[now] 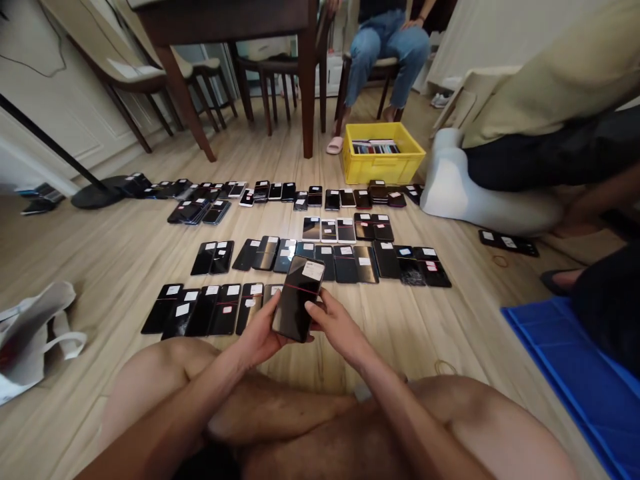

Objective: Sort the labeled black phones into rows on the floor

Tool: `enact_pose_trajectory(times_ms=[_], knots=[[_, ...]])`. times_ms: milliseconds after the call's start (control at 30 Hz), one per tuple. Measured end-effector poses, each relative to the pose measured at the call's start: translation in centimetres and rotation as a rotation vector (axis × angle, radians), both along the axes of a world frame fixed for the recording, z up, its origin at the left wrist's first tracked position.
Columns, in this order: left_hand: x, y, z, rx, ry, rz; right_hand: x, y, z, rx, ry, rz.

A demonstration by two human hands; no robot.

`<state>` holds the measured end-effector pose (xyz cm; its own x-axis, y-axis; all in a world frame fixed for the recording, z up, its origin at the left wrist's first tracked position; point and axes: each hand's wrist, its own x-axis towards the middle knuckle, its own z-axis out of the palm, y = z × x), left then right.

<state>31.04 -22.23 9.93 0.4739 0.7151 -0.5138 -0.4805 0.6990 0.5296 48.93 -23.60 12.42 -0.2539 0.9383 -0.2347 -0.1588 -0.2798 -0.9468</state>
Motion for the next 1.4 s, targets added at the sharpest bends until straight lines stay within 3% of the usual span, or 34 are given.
enact_pose_trajectory(times_ms=[133,433,667,1033,1400], knots=[[0.3,-0.4,-0.4,0.009,-0.086,-0.061,0.4,0.0,-0.4,0.038,-0.094,-0.024],[0.6,-0.5,-0.5,-0.016,-0.045,-0.041,0.3,0.2,-1.4,0.182,-0.386,-0.08],[0.7,-0.6,-0.1,0.047,-0.035,-0.062,0.3,0.0,-0.7,0.255,-0.74,-0.128],[0.9,-0.9,-0.1,0.176,-0.079,-0.072,0.2,-0.2,-0.5,0.225,-0.713,-0.155],[1.0,-1.0,0.0,0.163,-0.038,-0.016,0.2,-0.3,-0.3,0.222,-0.701,-0.169]])
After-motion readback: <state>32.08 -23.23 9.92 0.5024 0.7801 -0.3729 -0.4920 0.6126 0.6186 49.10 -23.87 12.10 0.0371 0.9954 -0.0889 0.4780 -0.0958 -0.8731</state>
